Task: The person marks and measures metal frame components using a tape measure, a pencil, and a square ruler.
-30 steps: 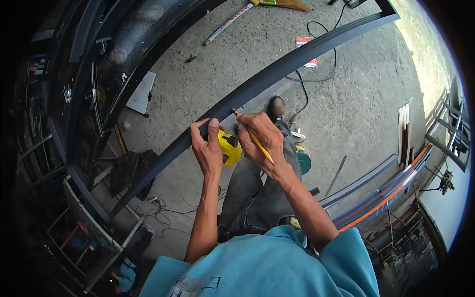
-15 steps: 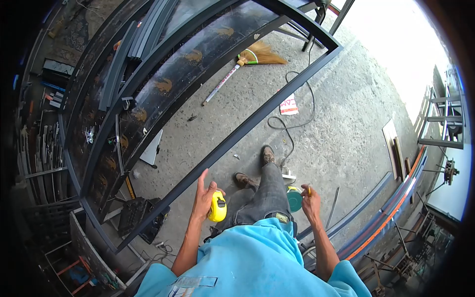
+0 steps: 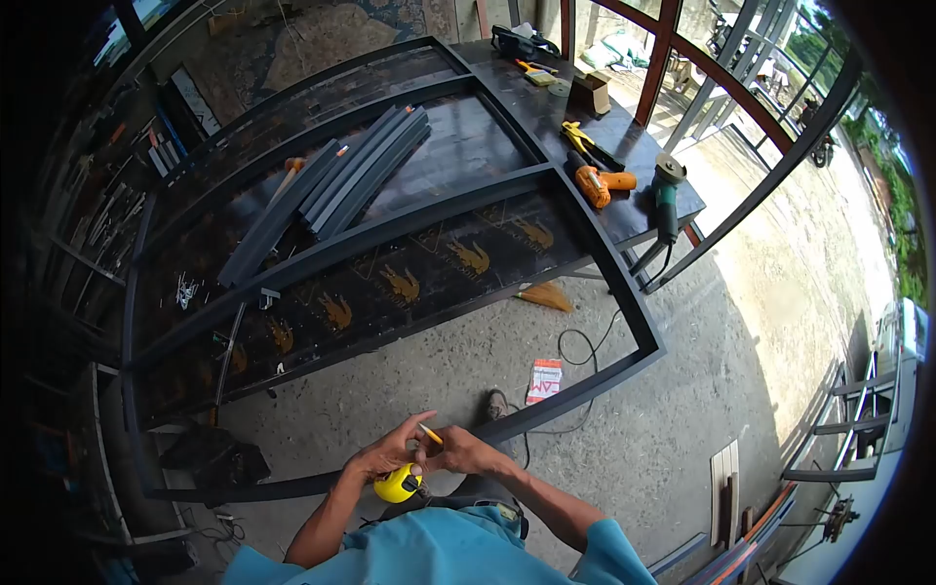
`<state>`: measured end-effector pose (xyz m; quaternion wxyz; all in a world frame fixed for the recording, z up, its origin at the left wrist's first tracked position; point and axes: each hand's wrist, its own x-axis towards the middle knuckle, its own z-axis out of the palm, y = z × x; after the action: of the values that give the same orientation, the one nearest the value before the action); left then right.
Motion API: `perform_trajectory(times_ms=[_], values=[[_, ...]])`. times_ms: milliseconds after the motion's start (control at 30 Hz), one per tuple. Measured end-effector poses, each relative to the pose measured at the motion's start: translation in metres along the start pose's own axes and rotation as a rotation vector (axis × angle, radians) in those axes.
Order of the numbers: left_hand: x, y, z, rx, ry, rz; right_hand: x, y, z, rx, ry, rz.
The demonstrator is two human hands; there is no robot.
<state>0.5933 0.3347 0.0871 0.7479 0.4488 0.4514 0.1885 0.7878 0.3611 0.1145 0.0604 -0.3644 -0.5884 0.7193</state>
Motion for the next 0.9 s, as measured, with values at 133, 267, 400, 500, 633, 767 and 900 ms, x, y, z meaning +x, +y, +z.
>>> perform_trajectory(times_ms=[133,267,400,500,633,767,900], values=[[0.050,0.065,-0.050,0.260,0.082,-0.093,0.020,-0.027,-0.157,0.053,0.209,-0.071],[0.035,0.087,-0.194,0.279,0.432,-0.155,0.076,-0.037,-0.395,0.115,0.747,-0.231],[0.014,0.087,-0.284,0.485,0.687,-0.155,0.122,-0.006,-0.548,0.046,1.160,-0.067],[0.023,0.110,-0.307,0.793,0.805,-0.198,0.159,-0.008,-0.573,-0.163,1.144,-0.045],[0.045,0.137,-0.331,0.955,0.856,-0.216,0.190,-0.015,-0.584,-0.425,1.216,0.281],[0.063,0.167,-0.342,0.794,0.834,-0.420,0.197,-0.007,-0.602,-0.877,1.155,0.313],[0.084,0.128,-0.397,1.034,0.798,-0.268,0.169,-0.016,-0.564,-0.537,1.090,-0.045]])
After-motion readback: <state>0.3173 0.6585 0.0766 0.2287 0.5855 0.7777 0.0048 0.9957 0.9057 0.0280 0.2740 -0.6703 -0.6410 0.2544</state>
